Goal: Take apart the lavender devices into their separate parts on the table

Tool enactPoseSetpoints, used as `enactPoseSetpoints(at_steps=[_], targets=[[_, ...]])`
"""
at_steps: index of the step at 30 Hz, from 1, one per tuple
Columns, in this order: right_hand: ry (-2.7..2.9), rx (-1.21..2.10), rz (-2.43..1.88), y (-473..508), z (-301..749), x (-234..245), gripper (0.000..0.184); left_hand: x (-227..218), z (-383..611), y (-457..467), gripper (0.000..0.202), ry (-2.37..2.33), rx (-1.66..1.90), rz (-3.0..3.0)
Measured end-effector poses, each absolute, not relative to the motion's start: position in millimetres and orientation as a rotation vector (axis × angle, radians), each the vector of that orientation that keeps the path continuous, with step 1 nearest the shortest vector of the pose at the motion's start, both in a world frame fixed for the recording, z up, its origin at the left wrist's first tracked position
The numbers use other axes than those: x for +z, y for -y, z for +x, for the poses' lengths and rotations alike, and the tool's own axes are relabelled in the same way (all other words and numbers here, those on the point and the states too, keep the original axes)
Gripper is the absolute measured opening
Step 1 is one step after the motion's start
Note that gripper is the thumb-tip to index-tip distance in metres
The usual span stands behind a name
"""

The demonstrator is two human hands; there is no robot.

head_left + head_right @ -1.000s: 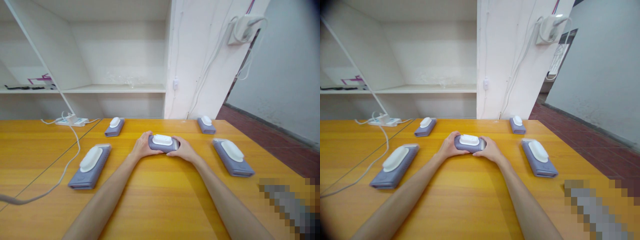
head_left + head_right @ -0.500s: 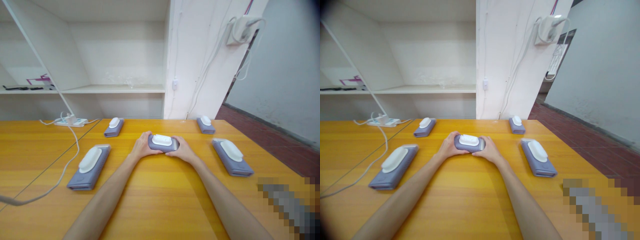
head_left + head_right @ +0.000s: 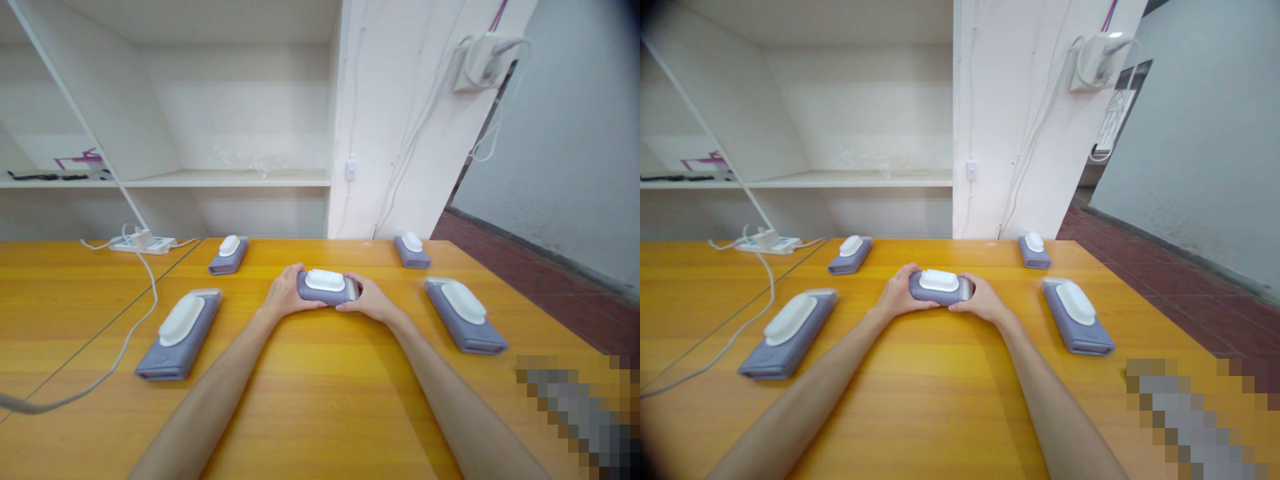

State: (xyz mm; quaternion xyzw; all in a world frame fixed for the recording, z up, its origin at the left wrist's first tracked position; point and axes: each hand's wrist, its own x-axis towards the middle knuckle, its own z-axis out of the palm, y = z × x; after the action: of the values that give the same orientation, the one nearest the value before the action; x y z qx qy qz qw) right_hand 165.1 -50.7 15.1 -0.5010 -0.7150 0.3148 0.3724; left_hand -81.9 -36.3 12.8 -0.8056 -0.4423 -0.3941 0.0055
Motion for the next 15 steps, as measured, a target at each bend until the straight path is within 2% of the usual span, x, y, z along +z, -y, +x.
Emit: enactPoseSetpoints(at_steps=[7,15], targets=[[1.839,0.583,-1.317,55,157,12,0.085,15,-83,36,0.088,1.361,-1.185,-2.506],[1.851,0.926,-1.218,51,171,19,0.083,14,-82,37,0.088,1.379,-1.235,-2.527]])
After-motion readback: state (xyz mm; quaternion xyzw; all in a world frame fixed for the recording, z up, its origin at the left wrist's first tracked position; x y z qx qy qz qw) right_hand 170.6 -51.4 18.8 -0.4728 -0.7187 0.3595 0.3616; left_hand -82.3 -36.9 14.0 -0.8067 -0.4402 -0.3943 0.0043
